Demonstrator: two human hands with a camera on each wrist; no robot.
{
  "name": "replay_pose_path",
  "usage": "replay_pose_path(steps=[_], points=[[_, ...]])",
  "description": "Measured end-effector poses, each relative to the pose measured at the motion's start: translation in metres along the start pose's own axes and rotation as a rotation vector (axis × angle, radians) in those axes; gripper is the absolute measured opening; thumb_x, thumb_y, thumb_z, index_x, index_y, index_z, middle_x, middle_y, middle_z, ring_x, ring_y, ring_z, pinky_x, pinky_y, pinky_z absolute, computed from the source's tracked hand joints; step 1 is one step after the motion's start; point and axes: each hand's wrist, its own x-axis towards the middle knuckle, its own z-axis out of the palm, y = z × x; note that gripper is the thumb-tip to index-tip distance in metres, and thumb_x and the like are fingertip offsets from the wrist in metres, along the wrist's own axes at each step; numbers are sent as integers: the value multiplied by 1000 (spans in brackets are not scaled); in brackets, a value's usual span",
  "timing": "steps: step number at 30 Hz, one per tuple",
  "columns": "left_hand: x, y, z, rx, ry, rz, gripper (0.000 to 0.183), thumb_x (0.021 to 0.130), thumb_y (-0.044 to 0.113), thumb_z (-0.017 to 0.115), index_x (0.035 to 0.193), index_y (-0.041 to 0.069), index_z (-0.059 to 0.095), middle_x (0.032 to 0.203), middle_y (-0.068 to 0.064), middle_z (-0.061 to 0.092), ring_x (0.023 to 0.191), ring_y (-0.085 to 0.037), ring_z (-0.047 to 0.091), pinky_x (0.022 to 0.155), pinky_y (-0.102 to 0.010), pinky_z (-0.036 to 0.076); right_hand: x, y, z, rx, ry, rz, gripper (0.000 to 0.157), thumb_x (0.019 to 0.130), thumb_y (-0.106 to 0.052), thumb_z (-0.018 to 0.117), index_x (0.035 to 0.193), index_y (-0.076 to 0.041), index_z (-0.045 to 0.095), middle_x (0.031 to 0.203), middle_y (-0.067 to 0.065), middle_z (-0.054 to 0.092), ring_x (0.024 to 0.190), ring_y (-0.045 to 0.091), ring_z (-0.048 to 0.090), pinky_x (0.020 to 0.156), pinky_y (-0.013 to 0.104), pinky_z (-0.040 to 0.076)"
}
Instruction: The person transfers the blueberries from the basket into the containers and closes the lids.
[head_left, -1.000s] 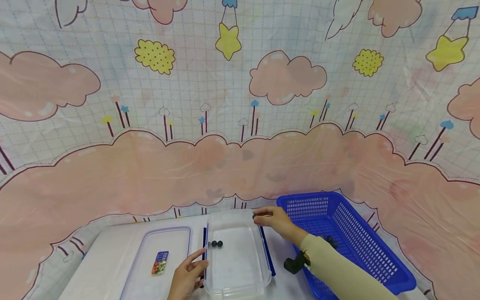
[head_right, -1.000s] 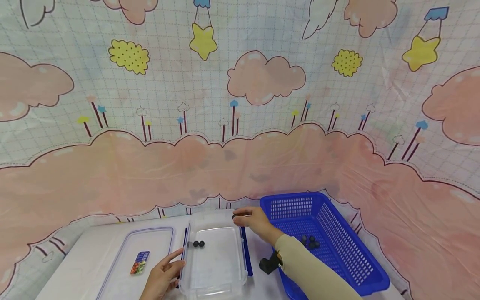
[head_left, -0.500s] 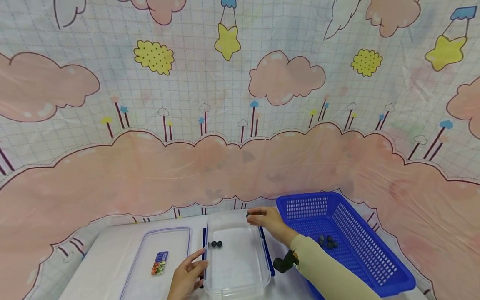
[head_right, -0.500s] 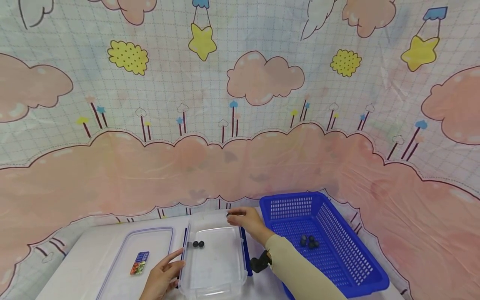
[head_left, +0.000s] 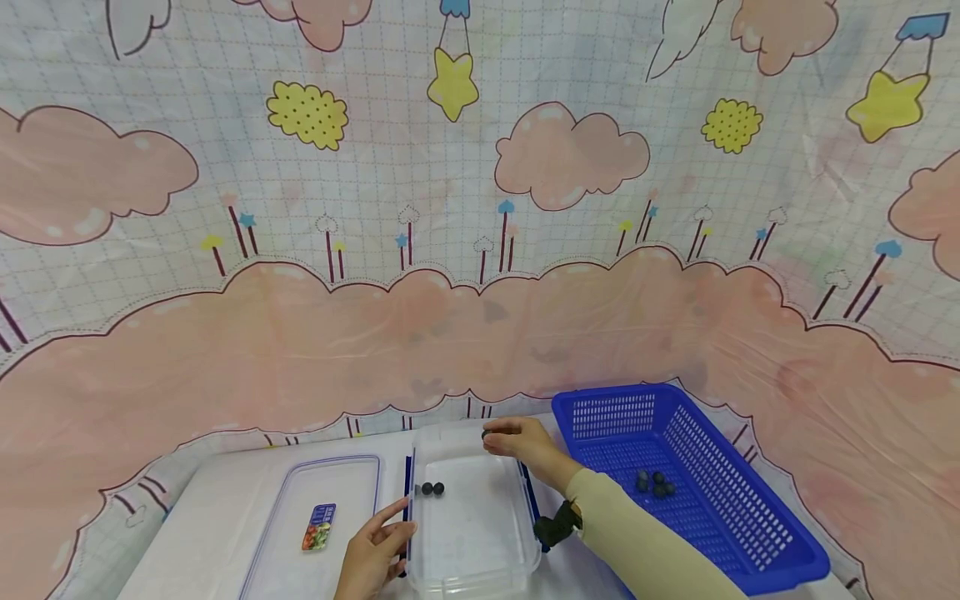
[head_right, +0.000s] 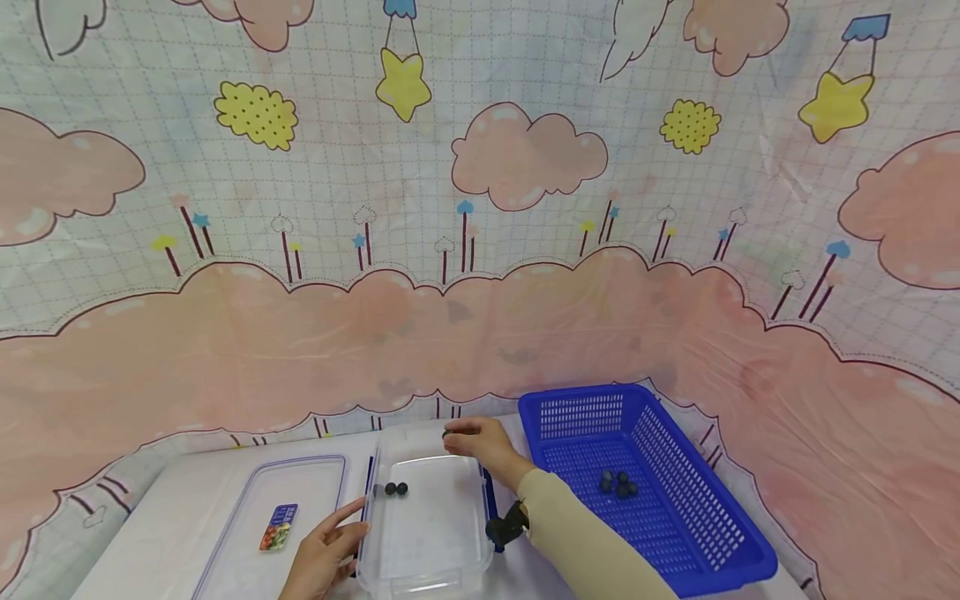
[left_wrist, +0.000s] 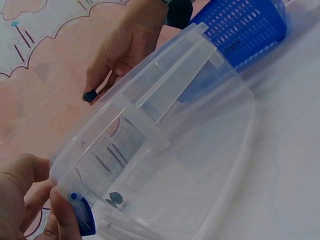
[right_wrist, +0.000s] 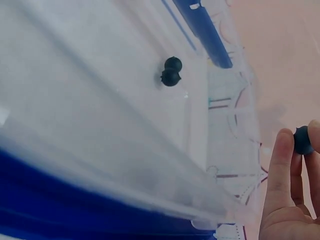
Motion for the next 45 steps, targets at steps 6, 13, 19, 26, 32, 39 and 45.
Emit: replay_pose_path(steps=[6, 13, 19, 26, 32, 39, 45], points=[[0, 0, 0, 13, 3, -8, 51, 90, 15, 72, 137, 5, 55, 84, 4, 67, 72, -15, 54, 56, -27, 52, 0, 0, 7, 13, -33, -17, 32, 93, -7, 66, 121, 9, 63, 106, 16, 69, 99, 25, 70, 89, 35, 56], [1, 1, 2, 27, 12, -18, 51, 90, 15, 72, 137, 5, 56, 85, 3, 67, 73, -16, 54, 56, -28, 52, 2, -2, 15, -10, -51, -48, 29, 92, -4, 67, 117, 11, 64, 106, 19, 69, 98, 27, 70, 87, 36, 57], [2, 1, 2, 23, 16, -23, 51, 89, 15, 72, 137, 5, 57, 85, 3, 67, 73, -16, 54, 56, -27, 53, 6, -1, 24, -7, -53, -43, 27, 91, -1, 67, 115, 10, 65, 105, 17, 70, 96, 27, 71, 86, 35, 57], [2, 0, 2, 20, 15, -24, 50, 90, 14, 71, 137, 5, 56, 84, 3, 67, 73, -16, 54, 56, -27, 53, 10, 6, 35, 1, -34, -46, 29, 89, 1, 68, 114, 13, 64, 101, 17, 70, 95, 28, 71, 85, 36, 58], [2, 0, 1, 10, 8, -18, 50, 90, 15, 71, 137, 5, 56, 83, 4, 66, 73, -16, 54, 56, -27, 53, 12, 11, 43, -38, 8, 15, 25, 88, -2, 71, 111, 6, 67, 98, 12, 71, 92, 25, 72, 83, 35, 58], [2, -1, 2, 14, 17, -20, 50, 90, 15, 71, 137, 4, 56, 83, 3, 67, 72, -15, 54, 55, -27, 52, 17, 18, 48, -84, 36, 26, 27, 86, 0, 72, 111, 8, 67, 96, 12, 71, 88, 23, 71, 83, 34, 58], [2, -1, 2, 18, 15, -14, 51, 90, 15, 71, 137, 4, 55, 82, 4, 66, 70, -15, 53, 54, -26, 51, 20, 25, 54, -159, 56, 51, 25, 83, 0, 74, 108, 4, 70, 91, 7, 68, 82, 16, 68, 79, 32, 58]])
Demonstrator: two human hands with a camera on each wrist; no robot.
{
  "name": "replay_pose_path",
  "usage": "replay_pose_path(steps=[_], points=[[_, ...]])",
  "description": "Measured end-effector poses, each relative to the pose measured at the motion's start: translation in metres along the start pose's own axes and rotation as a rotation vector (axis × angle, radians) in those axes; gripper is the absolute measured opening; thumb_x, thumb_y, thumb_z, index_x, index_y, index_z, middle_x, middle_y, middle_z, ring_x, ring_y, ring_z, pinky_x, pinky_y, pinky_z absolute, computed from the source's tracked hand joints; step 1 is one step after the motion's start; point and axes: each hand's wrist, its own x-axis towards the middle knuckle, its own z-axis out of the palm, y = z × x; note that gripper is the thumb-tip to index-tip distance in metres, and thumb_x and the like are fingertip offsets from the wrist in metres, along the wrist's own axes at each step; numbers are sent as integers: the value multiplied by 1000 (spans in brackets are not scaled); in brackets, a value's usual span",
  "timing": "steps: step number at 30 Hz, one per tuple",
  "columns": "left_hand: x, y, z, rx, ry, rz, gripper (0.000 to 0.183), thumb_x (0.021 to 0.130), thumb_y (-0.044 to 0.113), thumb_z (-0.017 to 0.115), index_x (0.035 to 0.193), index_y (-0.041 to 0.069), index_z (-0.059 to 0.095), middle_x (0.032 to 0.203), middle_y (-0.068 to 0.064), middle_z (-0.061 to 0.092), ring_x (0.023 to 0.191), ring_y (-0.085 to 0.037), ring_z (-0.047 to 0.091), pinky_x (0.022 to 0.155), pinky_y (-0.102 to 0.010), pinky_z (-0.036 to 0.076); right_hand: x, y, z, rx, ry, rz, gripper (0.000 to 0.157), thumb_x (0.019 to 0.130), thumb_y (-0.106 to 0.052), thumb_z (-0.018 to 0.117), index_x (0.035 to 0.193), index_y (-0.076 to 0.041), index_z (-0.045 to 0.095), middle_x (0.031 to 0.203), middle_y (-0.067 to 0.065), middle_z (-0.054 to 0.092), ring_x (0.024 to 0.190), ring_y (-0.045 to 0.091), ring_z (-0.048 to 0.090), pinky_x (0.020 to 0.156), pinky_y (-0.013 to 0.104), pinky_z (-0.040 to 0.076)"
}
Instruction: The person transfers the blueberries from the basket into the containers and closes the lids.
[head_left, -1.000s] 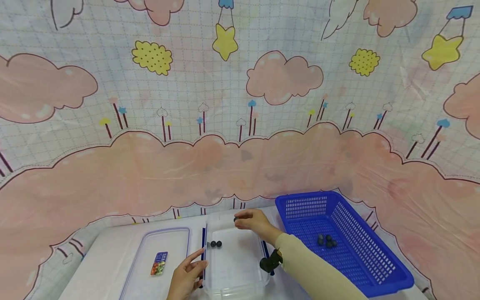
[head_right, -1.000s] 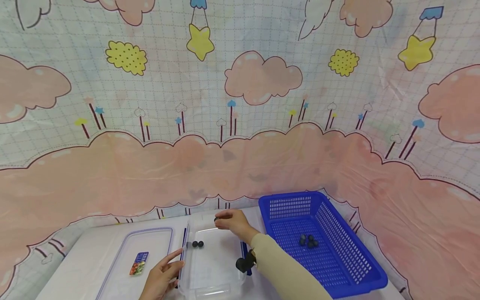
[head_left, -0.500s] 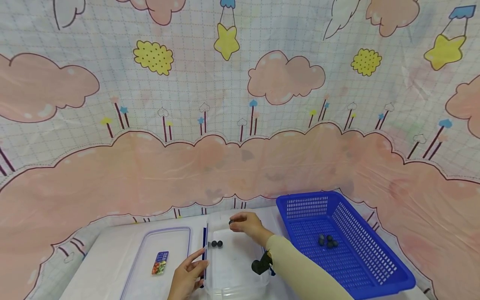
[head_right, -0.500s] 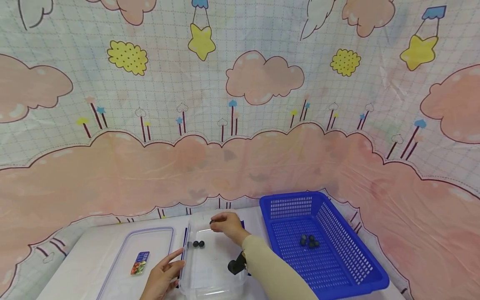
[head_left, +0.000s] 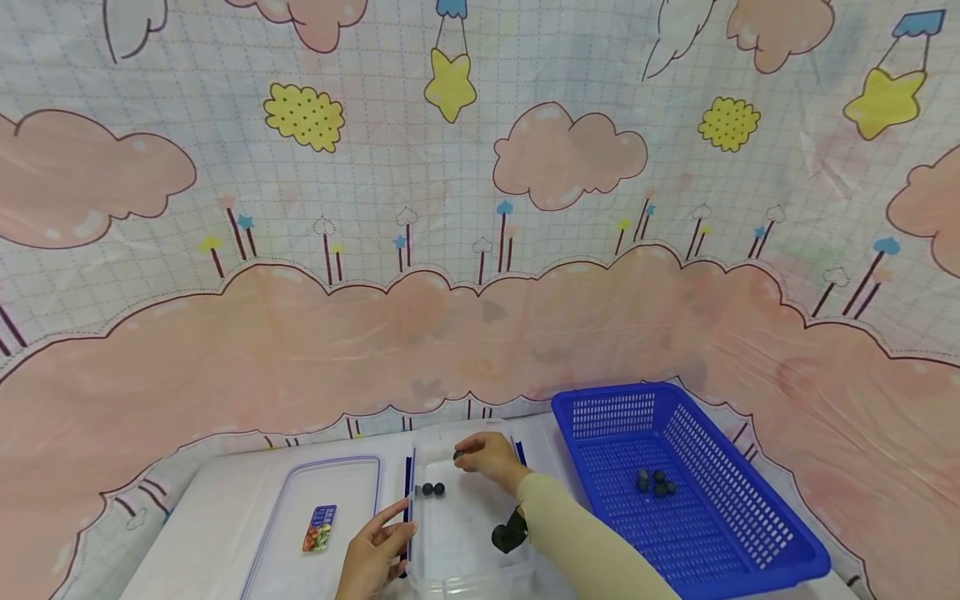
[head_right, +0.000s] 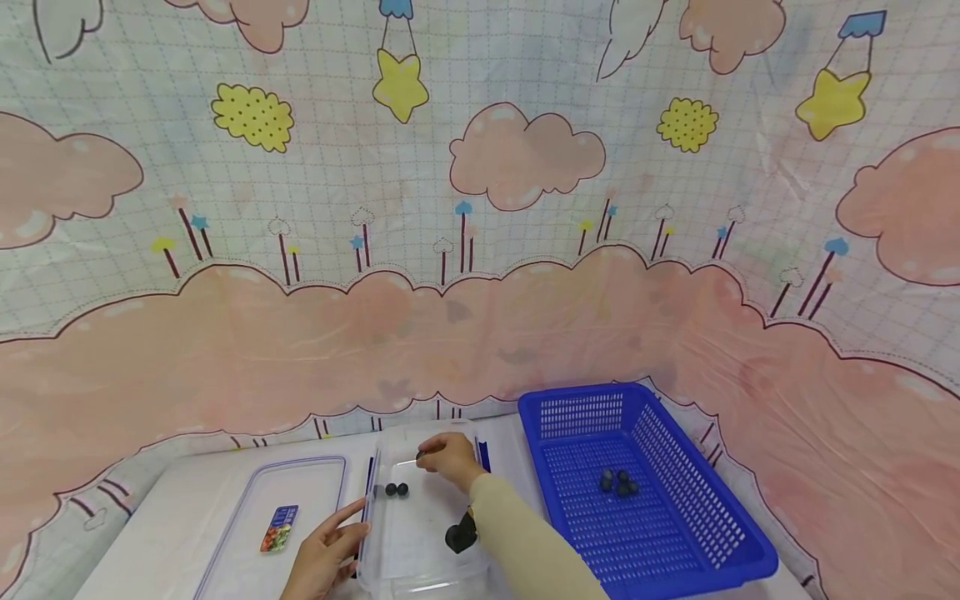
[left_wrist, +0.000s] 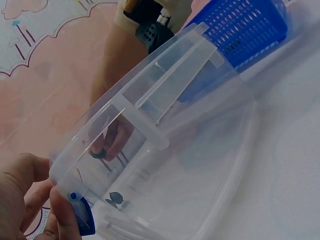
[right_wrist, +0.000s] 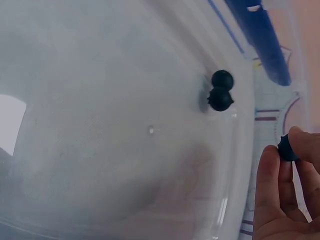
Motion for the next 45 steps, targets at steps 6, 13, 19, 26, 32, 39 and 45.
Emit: replay_pose_path(steps=[6, 13, 19, 26, 32, 39, 45], points=[[0, 0, 0, -4, -9, -2, 51, 90, 15, 71, 137, 5, 56, 83, 3, 66, 71, -15, 54, 55, -27, 52, 3, 10, 10, -78, 28, 64, 21, 80, 2, 76, 100, 1, 72, 84, 3, 66, 75, 13, 63, 73, 30, 58], [0, 0, 0, 4, -5, 1, 51, 90, 15, 71, 137, 5, 56, 84, 4, 66, 72, -15, 53, 55, -27, 52, 4, 14, 12, -139, 46, 86, 18, 78, 3, 78, 94, -2, 73, 81, 3, 64, 71, 13, 60, 69, 28, 56], [-1, 2, 0, 8, -12, 6, 51, 90, 16, 72, 137, 5, 56, 85, 3, 67, 71, -15, 54, 55, -27, 53, 4, 20, 12, -181, 15, 65, 15, 77, 4, 78, 89, -3, 72, 78, 3, 62, 68, 14, 58, 63, 26, 53], [-2, 2, 0, 11, 0, -7, 51, 90, 16, 72, 137, 5, 56, 85, 2, 67, 71, -15, 54, 55, -26, 52, 2, 22, 15, -201, -12, 26, 14, 77, 4, 78, 89, -1, 72, 79, 3, 62, 69, 14, 58, 63, 27, 54], [-2, 1, 0, -8, -8, 7, 52, 89, 18, 72, 137, 5, 56, 84, 3, 66, 72, -14, 54, 55, -25, 53, 2, 21, 15, -232, 37, 46, 14, 76, 4, 78, 88, -3, 72, 81, 4, 63, 71, 16, 57, 65, 29, 54], [-2, 0, 1, -32, -15, 9, 53, 90, 18, 72, 138, 6, 56, 84, 4, 66, 72, -14, 54, 55, -25, 52, 1, 20, 14, -228, 37, 50, 14, 76, 4, 79, 87, -2, 71, 81, 5, 63, 71, 16, 57, 65, 29, 55], [-3, -2, 0, -43, -15, 13, 54, 89, 18, 73, 138, 6, 55, 84, 4, 66, 70, -14, 54, 55, -24, 51, -1, 20, 14, -230, 37, 47, 14, 77, 3, 79, 87, -2, 71, 81, 4, 64, 70, 15, 57, 63, 28, 54]])
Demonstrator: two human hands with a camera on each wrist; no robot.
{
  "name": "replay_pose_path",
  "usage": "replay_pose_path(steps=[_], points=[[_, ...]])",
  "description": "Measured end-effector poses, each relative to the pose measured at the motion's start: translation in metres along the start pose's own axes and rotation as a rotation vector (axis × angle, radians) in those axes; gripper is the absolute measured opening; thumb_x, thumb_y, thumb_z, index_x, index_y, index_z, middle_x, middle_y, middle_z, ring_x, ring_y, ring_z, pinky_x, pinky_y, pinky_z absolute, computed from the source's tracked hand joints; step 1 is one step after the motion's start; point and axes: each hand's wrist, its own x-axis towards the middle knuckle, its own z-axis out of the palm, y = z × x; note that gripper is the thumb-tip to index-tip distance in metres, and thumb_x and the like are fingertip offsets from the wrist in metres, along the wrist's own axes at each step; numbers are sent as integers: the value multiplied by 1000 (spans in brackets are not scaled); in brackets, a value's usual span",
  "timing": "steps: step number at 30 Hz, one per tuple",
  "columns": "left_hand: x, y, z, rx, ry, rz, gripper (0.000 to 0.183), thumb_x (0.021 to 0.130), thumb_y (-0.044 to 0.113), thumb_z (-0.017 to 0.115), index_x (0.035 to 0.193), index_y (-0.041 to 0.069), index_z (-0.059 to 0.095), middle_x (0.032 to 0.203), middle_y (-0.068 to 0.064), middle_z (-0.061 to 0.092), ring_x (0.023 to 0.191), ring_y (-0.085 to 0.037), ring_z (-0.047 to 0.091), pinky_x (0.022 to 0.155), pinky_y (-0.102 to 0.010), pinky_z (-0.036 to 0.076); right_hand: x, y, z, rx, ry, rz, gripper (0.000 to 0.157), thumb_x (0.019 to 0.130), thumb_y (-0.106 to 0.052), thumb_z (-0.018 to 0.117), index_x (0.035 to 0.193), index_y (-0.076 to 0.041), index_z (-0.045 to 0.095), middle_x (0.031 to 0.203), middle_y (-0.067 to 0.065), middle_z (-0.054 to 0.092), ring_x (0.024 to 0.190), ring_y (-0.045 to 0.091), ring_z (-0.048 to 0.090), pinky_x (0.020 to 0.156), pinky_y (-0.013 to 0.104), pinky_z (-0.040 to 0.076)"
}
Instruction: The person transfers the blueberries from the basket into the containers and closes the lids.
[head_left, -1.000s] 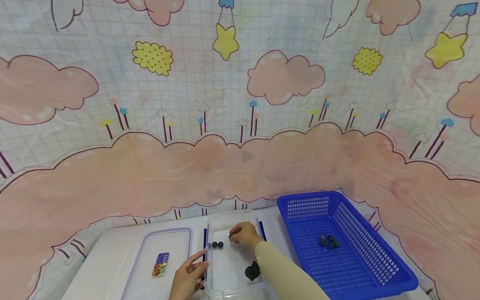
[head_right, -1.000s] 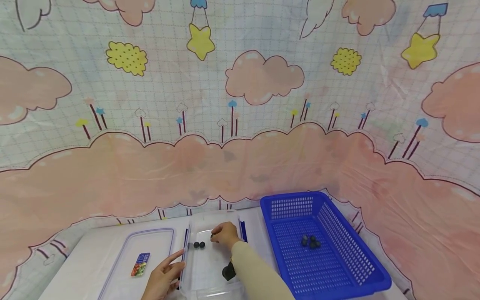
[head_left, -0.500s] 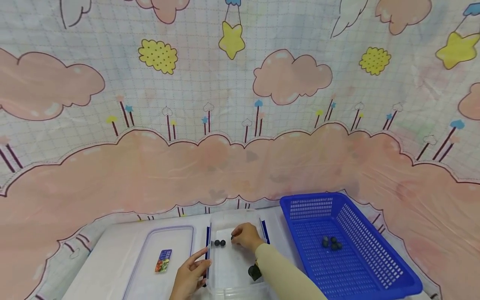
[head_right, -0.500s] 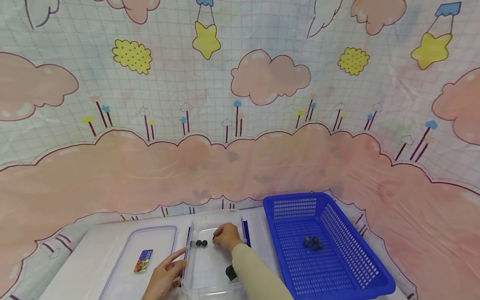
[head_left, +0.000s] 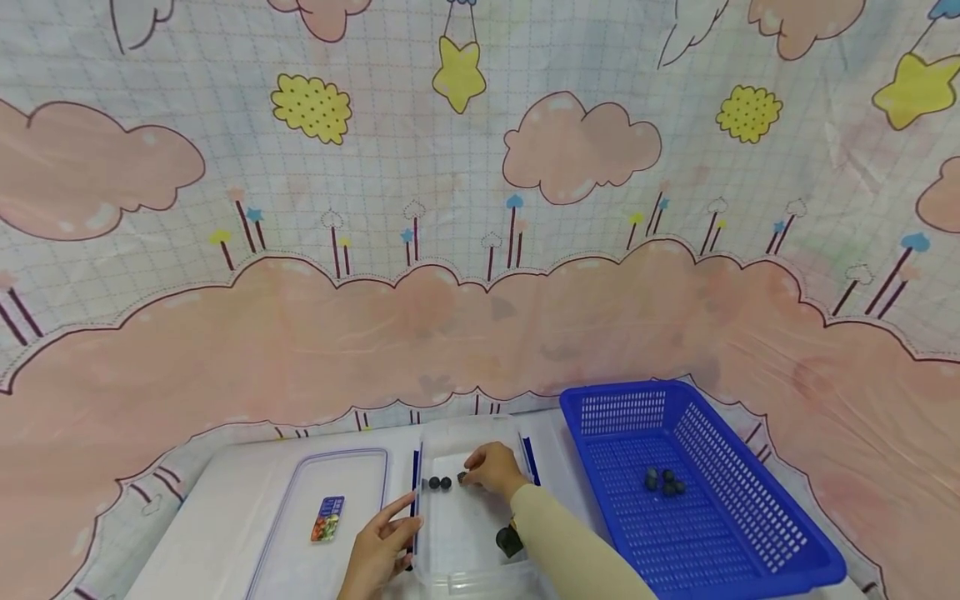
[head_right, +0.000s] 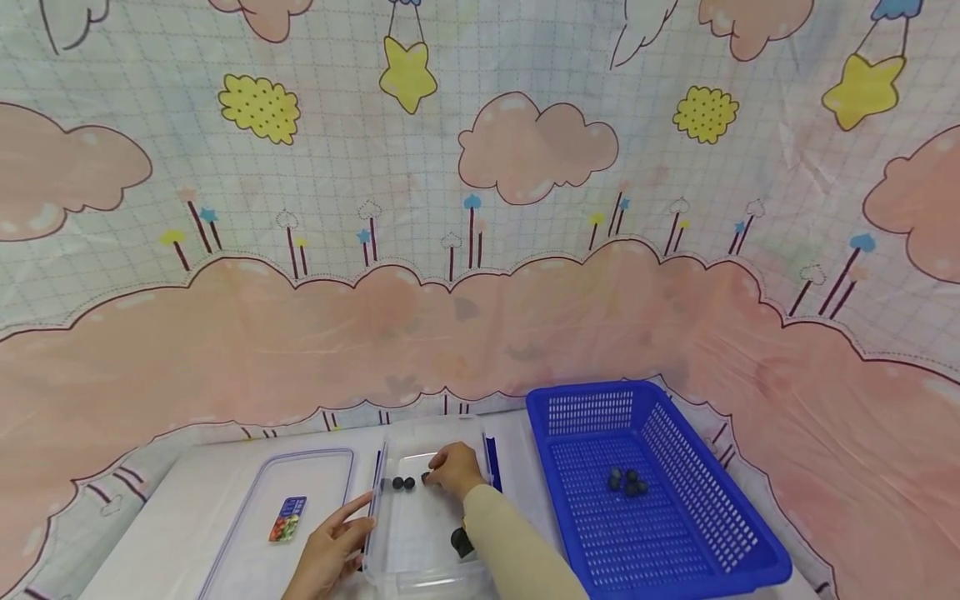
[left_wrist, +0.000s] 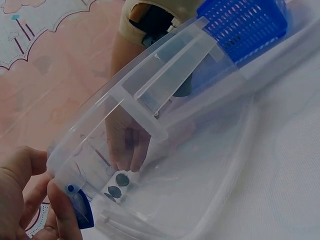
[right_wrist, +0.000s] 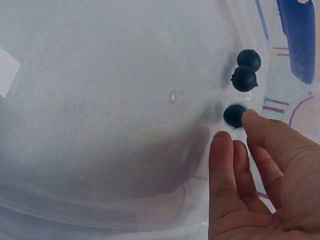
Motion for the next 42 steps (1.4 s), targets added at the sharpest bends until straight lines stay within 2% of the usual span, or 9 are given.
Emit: replay_pose_path(steps=[7, 10, 17, 21, 25, 30, 32, 37, 42], points=[[2, 0, 0, 0, 4, -7, 52, 90, 17, 72, 138, 6, 56, 85, 3, 67, 71, -14, 54, 55, -25, 52, -1, -3, -1, 2, -3, 13, 13, 79, 1, 77, 90, -2, 71, 82, 3, 64, 71, 15, 56, 64, 28, 53], [1, -1, 0, 1, 5, -5, 52, 90, 17, 72, 138, 6, 56, 85, 3, 67, 71, -14, 55, 55, -25, 52, -1, -3, -1, 0, -7, -8, 13, 80, 2, 77, 91, -2, 71, 81, 3, 62, 71, 15, 56, 63, 28, 53], [-1, 1, -2, 22, -6, 0, 52, 90, 17, 72, 138, 5, 56, 85, 3, 67, 72, -15, 53, 56, -26, 53, -4, -10, -5, -17, -76, -165, 15, 82, 2, 74, 97, 3, 71, 83, 3, 64, 73, 13, 56, 63, 24, 50], [2, 1, -4, 35, -10, 5, 52, 90, 16, 72, 138, 4, 55, 85, 3, 66, 73, -15, 53, 56, -26, 53, -2, -20, -20, 10, -92, -239, 18, 85, -1, 72, 102, 4, 70, 87, 6, 66, 75, 15, 61, 67, 28, 55], [3, 3, -3, 33, -13, 10, 52, 90, 15, 72, 138, 4, 55, 84, 4, 66, 73, -14, 54, 56, -26, 53, 4, -34, -53, 27, -59, -308, 19, 86, -1, 71, 104, 5, 70, 90, 12, 68, 77, 18, 66, 70, 29, 58], [3, 5, -2, 37, -3, 15, 51, 90, 15, 72, 137, 5, 56, 85, 3, 67, 73, -15, 53, 56, -26, 53, 11, -44, -116, -18, 56, -361, 22, 87, 1, 69, 107, 9, 68, 97, 20, 70, 85, 28, 68, 73, 32, 59], [3, 5, -1, 40, 4, 15, 50, 90, 15, 72, 137, 5, 56, 85, 3, 67, 73, -15, 53, 56, -26, 53, 9, -42, -145, -56, 109, -344, 25, 88, -2, 69, 111, 9, 67, 101, 22, 69, 89, 31, 68, 76, 35, 59], [3, 5, 0, 52, 7, 5, 50, 90, 14, 71, 137, 5, 57, 86, 1, 67, 73, -16, 53, 56, -26, 52, 0, -18, -213, -119, 219, -277, 30, 92, -7, 66, 117, 10, 64, 110, 26, 67, 92, 35, 68, 80, 40, 58], [4, 5, 0, 66, 2, 3, 50, 90, 14, 71, 137, 5, 56, 85, 2, 67, 72, -15, 52, 55, -26, 52, -17, 22, -256, -83, 283, -196, 32, 96, -9, 63, 119, 12, 61, 114, 30, 65, 97, 38, 67, 82, 40, 58]])
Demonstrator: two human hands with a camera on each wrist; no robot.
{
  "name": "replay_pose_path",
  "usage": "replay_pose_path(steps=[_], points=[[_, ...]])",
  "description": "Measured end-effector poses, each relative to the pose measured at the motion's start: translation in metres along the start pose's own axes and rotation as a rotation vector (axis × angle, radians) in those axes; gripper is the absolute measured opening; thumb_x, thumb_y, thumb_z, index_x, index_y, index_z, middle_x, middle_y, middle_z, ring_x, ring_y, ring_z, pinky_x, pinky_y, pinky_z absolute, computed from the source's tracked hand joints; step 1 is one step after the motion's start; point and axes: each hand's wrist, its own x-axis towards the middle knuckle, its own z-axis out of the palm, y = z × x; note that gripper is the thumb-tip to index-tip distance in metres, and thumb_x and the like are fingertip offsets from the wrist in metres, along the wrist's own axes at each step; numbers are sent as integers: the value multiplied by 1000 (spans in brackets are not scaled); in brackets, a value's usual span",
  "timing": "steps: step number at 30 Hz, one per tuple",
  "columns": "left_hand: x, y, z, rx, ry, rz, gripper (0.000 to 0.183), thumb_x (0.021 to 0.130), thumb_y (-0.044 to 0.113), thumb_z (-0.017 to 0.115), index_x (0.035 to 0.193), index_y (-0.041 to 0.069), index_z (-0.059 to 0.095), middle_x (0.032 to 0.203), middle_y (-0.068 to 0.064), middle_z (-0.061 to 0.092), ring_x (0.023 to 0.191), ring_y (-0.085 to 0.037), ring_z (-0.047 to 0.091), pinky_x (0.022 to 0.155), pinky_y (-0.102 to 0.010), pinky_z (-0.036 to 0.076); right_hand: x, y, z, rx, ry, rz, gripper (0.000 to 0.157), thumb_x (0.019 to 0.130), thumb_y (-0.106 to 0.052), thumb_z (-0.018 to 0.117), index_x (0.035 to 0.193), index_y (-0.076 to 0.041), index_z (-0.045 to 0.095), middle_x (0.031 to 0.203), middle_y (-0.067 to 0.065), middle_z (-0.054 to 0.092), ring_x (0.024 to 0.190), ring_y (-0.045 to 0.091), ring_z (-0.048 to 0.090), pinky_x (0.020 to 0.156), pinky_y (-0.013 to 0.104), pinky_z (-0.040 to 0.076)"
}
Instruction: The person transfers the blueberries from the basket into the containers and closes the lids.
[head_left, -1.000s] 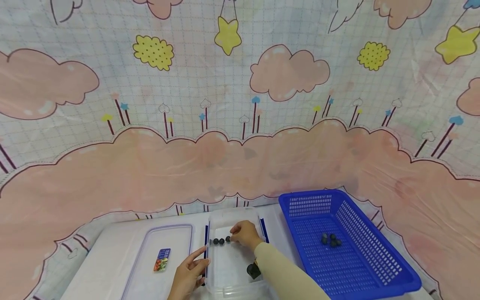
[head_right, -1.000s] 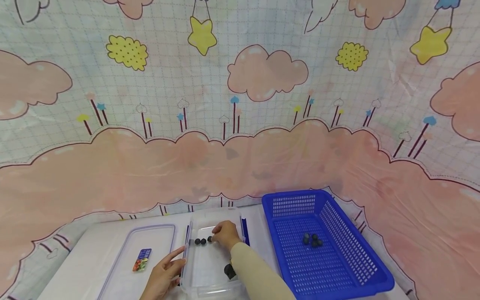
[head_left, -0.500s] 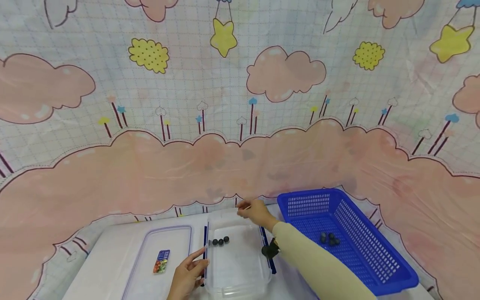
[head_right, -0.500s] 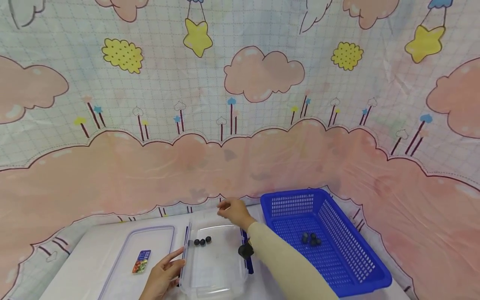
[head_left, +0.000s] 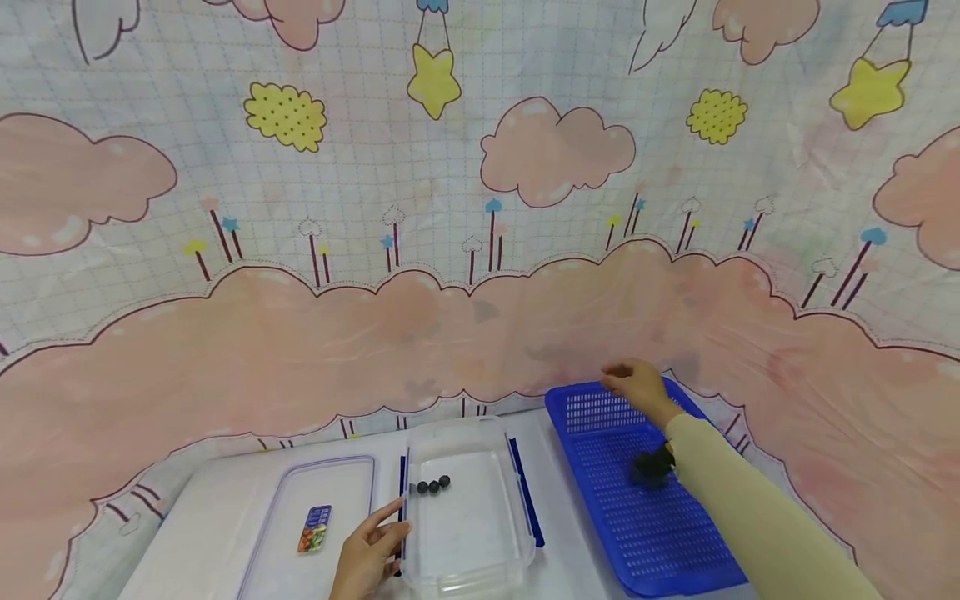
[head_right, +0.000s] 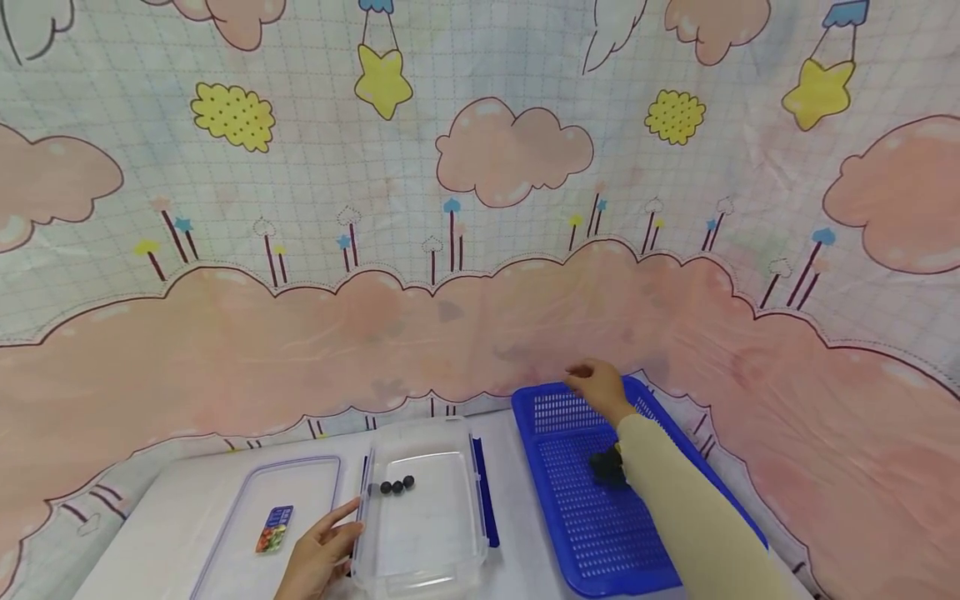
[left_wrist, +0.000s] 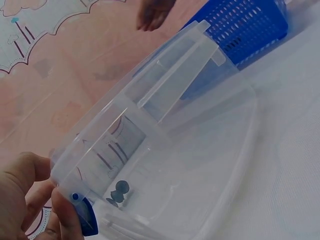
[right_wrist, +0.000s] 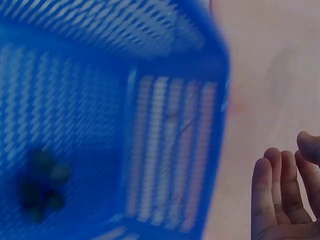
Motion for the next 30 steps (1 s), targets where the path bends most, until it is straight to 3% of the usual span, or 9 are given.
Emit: replay_pose_path(steps=[4, 10, 18, 21, 30], points=[[0, 0, -2, -9, 1, 3, 50, 90, 13, 71, 137, 5, 56, 82, 3, 65, 72, -15, 52, 55, -26, 52, -16, 30, -15, -40, 18, 56, 34, 96, -11, 63, 121, 12, 60, 112, 30, 65, 97, 37, 67, 81, 41, 58], [0, -1, -3, -4, 1, 5, 49, 90, 13, 70, 137, 5, 56, 82, 3, 65, 71, -15, 52, 55, -26, 52, -39, 64, -21, -38, 3, 136, 36, 97, -13, 62, 122, 14, 59, 112, 29, 65, 95, 36, 67, 84, 44, 56], [-1, -3, -1, -12, -4, 2, 50, 90, 13, 71, 137, 4, 56, 81, 4, 65, 71, -14, 52, 55, -26, 52, -64, 91, -22, -51, -30, 194, 37, 98, -13, 59, 123, 15, 58, 118, 32, 62, 104, 41, 64, 91, 53, 52], [-1, -4, 0, -16, -5, 1, 51, 90, 13, 71, 137, 4, 56, 81, 4, 65, 71, -14, 53, 55, -25, 52, -71, 100, -20, -83, -21, 191, 34, 96, -10, 61, 119, 16, 60, 114, 32, 64, 98, 40, 65, 86, 51, 54], [-2, -4, -1, -24, 1, -2, 51, 90, 13, 71, 137, 4, 56, 83, 3, 67, 71, -14, 53, 55, -26, 52, -76, 114, -14, -31, -21, 233, 34, 94, -7, 63, 116, 18, 60, 112, 31, 64, 101, 40, 64, 85, 47, 55]])
